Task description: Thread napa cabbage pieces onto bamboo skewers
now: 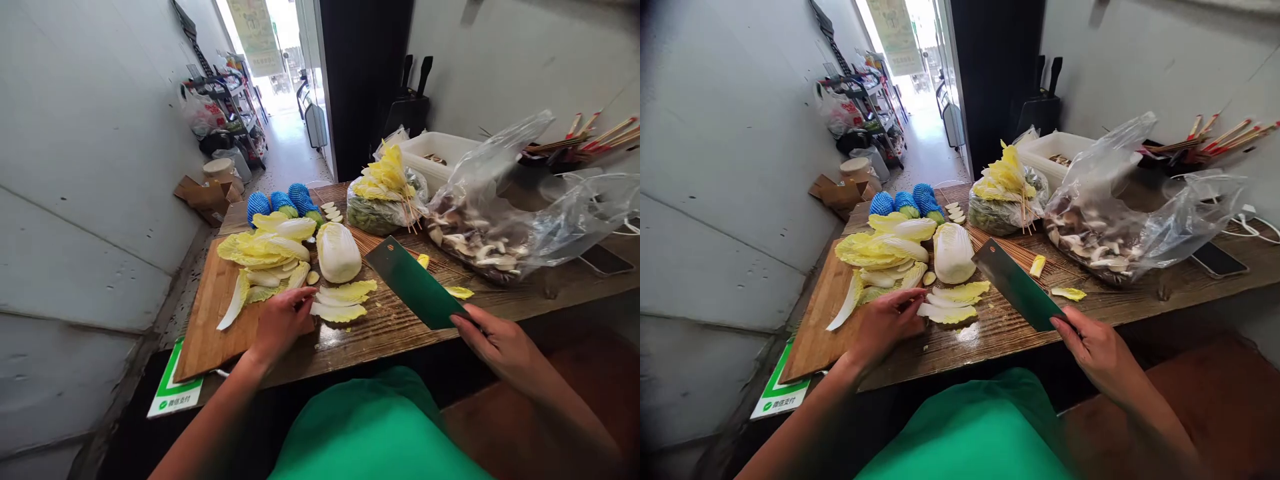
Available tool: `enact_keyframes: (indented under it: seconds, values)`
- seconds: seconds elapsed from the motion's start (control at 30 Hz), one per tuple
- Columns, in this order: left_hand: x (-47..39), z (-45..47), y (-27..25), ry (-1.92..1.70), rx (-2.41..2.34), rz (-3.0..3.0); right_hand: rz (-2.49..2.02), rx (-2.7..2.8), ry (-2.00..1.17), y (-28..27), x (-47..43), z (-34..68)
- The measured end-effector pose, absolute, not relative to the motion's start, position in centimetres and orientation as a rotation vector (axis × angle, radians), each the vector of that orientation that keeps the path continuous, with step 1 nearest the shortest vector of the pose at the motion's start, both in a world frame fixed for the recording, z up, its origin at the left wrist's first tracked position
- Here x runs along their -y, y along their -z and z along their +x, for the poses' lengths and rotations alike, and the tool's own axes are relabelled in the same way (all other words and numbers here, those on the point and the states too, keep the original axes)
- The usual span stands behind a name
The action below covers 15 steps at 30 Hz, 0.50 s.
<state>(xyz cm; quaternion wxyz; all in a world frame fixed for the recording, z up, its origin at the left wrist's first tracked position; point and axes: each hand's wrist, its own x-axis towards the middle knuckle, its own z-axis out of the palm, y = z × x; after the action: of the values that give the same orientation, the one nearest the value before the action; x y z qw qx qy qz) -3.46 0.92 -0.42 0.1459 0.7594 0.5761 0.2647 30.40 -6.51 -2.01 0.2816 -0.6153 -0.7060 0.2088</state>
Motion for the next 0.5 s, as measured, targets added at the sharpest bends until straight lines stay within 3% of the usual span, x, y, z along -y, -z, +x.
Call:
enact_keyframes:
  seconds: [0.3, 0.5]
  values:
    - [3.7, -9.5, -1.7, -0.926, -1.798, 1.923, -1.716, 1.838, -0.635, 3.7, 6.4, 31.2]
    - [7.4, -12.0, 1.0, -1.630, -2.113, 1.428, -1.755, 1.784, -0.711, 4.2, 5.9, 30.2]
